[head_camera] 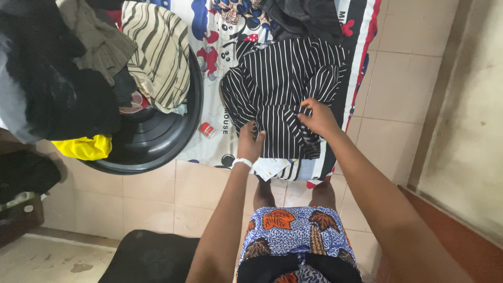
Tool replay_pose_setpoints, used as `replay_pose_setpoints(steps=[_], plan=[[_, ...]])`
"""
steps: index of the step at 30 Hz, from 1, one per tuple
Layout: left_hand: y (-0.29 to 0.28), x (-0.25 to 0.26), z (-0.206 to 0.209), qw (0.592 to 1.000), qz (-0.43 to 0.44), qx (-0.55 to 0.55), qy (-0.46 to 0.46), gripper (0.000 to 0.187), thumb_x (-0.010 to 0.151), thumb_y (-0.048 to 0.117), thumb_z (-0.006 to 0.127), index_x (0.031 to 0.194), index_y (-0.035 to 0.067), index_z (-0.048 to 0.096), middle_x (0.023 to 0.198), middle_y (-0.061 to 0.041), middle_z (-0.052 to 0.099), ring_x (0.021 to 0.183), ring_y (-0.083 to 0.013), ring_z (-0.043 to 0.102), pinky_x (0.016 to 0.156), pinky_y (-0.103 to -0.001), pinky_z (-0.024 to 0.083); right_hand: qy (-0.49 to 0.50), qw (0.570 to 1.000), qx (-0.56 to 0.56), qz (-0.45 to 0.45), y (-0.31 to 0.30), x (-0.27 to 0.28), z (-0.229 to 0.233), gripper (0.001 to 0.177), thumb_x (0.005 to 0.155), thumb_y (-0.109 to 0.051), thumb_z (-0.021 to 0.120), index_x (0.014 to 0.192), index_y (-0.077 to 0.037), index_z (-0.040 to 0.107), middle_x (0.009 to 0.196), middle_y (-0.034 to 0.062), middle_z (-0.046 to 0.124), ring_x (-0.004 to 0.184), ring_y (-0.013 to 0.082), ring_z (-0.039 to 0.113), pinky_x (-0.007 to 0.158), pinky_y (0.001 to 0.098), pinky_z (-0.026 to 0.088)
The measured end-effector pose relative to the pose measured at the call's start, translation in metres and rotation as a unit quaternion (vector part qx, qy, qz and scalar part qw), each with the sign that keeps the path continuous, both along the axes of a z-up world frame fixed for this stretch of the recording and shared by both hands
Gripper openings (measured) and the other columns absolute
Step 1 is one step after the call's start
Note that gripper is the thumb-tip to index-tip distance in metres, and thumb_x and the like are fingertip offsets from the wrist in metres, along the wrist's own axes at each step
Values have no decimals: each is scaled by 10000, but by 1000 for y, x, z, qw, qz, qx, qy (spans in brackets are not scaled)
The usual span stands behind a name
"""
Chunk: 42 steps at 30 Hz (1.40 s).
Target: The person folds various pieces of clothing, including a dark pair of trousers, a striped garment, a patterned blue dress, and a white sleeveless shirt, one by one on a bed and places them into a black bucket.
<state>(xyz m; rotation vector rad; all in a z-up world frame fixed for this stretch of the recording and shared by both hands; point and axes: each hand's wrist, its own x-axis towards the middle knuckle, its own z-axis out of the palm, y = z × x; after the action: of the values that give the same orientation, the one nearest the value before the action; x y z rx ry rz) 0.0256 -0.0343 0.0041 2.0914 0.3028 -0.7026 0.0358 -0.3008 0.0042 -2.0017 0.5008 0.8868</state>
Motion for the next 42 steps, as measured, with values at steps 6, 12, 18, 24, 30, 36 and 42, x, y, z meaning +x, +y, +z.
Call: replay_pose_setpoints(steps=[6,12,18,24,30,36,42], plan=[[-45,-4,17,957,-254,124,-68,935,738,185,828,1540,178,348,1650,-181,212,1487,-409,233,1154,-536,270,-383,915,-125,24,48,-30,13,335,964,-85,611,1284,15,607,1483,216,520,1438,408,453,1205,506,368],[-2,-23,-74,955,-197,110,-195,753,907,63,698,1599,178,423,1686,-129,336,1556,-357,301,1287,-488,298,-244,922,-143,263,72,-68,21,744,870,-247,670,1523,-59,367,1655,152,213,1540,371,142,1238,544,230],[61,24,-151,977,43,132,-162,893,800,186,852,1488,-93,355,1542,-302,368,1462,-438,332,1218,-452,254,-117,951,-83,275,63,-50,0,881,906,-422,683,1594,-148,205,1705,89,47,1562,369,12,1217,553,233],[44,85,-129,985,169,-13,-38,641,755,250,876,1263,-59,638,1227,-196,730,1124,-293,706,997,-348,509,-119,950,-80,277,66,-46,-8,900,886,-426,698,1591,-134,221,1701,117,45,1553,403,3,1224,551,236],[-20,91,-78,960,195,-11,-201,307,920,114,682,1207,11,716,1110,-164,757,981,-254,728,908,-367,550,-121,949,-79,279,67,-44,-9,921,902,-435,692,1598,-106,186,1687,117,22,1541,387,-29,1229,567,169],[-87,40,-62,970,-187,36,-153,389,952,232,667,1323,115,656,1367,-139,617,1302,-349,526,1093,-471,410,-148,967,8,207,56,-50,-22,665,842,-317,753,1405,-72,498,1638,150,224,1529,387,114,1202,539,247],[-89,26,-80,955,-264,82,-109,495,1030,323,561,1501,177,514,1584,-101,458,1487,-311,370,1221,-506,286,-179,895,90,-399,-6,-41,-79,125,1084,-152,668,1016,-101,759,1288,256,712,1048,397,658,940,410,530]])
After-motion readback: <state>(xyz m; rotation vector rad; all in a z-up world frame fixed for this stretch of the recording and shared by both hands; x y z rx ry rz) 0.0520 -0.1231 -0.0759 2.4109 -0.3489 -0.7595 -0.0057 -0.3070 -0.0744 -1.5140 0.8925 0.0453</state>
